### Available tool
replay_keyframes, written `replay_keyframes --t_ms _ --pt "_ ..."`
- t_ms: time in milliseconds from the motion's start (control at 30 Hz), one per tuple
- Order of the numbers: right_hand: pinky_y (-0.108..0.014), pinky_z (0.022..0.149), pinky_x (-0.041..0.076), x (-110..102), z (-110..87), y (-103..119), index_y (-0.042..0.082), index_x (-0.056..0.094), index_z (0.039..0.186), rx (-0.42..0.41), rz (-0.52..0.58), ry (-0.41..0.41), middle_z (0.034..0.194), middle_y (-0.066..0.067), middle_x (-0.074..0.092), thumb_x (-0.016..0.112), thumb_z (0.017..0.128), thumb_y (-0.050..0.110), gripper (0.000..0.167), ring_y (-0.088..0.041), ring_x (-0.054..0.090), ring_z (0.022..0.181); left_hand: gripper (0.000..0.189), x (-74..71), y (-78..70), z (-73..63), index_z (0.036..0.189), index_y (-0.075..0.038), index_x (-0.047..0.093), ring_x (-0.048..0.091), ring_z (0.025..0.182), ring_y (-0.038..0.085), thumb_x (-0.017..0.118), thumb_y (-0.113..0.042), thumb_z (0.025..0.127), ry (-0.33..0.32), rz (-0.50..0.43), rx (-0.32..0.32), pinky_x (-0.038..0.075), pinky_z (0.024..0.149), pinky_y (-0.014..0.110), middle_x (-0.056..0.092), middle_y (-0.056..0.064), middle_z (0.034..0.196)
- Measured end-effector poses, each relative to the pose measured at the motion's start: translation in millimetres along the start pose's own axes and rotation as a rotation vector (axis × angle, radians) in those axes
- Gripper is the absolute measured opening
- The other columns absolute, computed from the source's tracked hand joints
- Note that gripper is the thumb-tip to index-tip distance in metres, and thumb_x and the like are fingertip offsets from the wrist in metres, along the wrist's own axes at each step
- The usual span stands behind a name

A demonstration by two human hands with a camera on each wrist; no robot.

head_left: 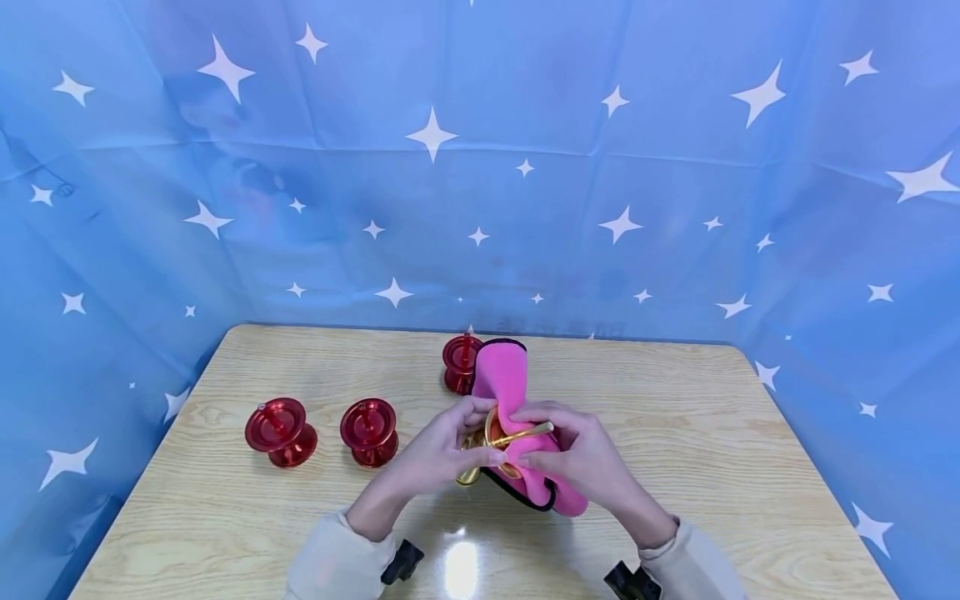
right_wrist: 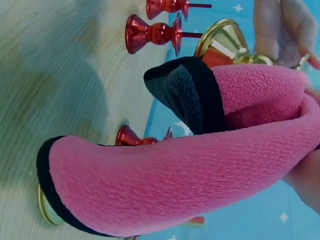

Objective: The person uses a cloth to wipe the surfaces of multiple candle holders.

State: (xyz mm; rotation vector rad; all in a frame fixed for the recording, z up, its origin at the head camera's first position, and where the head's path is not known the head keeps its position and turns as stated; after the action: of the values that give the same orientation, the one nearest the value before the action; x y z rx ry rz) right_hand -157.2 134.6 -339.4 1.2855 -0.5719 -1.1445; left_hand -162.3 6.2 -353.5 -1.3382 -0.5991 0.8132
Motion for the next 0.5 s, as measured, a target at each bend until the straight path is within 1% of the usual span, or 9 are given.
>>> replay_keyframes --t_ms 67,133,233,300,400,500 --pt "-0.029 0.069 0.054 0.7 -0.5 1.0 -0.005 0.061 0.106 -0.018 0.014 -0.001 0.114 -0.022 0.056 0.069 0.075 -0.007 0.032 -0.017 0.061 0.092 0.050 2.0 -0.8 0.0 0.128 0.008 0.036 0.053 0.105 0.028 0.061 -0.004 0.086 0.023 0.000 0.004 0.047 0.087 0.028 0.052 0.020 0.118" --pt "-0.029 0.067 0.054 0.6 -0.9 1.5 -0.005 0.062 0.103 -0.030 0.021 -0.002 0.110 -0.021 0.058 0.068 0.075 -0.008 0.029 -0.017 0.060 0.092 0.048 3.3 -1.7 0.4 0.128 0.008 0.038 0.054 0.104 0.027 0.060 -0.005 0.087 0.040 0.010 0.006 0.047 0.087 0.029 0.053 0.020 0.117" --pt "-0.029 0.066 0.054 -0.2 -0.9 2.2 -0.004 0.064 0.100 -0.039 0.033 0.005 0.107 -0.018 0.060 0.068 0.073 -0.009 0.028 -0.016 0.059 0.095 0.046 3.6 -2.6 0.9 0.127 0.007 0.040 0.054 0.103 0.025 0.060 -0.007 0.088 0.053 0.045 -0.002 0.048 0.086 0.029 0.054 0.018 0.116" --pt "-0.029 0.070 0.054 -0.9 -0.8 2.6 -0.004 0.064 0.099 -0.046 0.050 0.017 0.105 -0.017 0.060 0.068 0.072 -0.011 0.028 -0.017 0.057 0.100 0.046 3.2 -2.9 1.0 0.126 0.007 0.041 0.054 0.103 0.023 0.060 -0.009 0.088 0.055 0.069 -0.016 0.047 0.086 0.028 0.055 0.017 0.115" --pt "-0.030 0.075 0.053 -1.9 -1.1 4.2 -0.006 0.064 0.097 -0.068 0.082 0.041 0.103 -0.017 0.060 0.066 0.071 -0.015 0.027 -0.019 0.055 0.104 0.046 3.1 -3.3 0.4 0.126 0.008 0.040 0.054 0.103 0.023 0.060 -0.010 0.088 0.067 0.079 -0.037 0.048 0.084 0.027 0.055 0.017 0.114" --pt "-0.029 0.078 0.052 -4.5 -1.7 5.8 -0.007 0.063 0.096 -0.089 0.094 0.057 0.102 -0.017 0.060 0.065 0.070 -0.017 0.028 -0.021 0.053 0.106 0.048 1.9 -3.4 -1.2 0.126 0.007 0.040 0.054 0.104 0.024 0.061 -0.012 0.088 0.062 0.100 -0.060 0.047 0.085 0.027 0.055 0.017 0.114"
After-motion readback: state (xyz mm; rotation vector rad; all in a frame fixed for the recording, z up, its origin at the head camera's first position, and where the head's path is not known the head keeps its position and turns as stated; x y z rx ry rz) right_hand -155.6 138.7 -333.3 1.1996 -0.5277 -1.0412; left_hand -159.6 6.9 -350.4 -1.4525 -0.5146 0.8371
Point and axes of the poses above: each hand's wrist, its own z-axis towards the middle knuckle, its own x-axis out of the palm, y = z × x, the point moved 8 cm from there along z, towards the middle knuckle
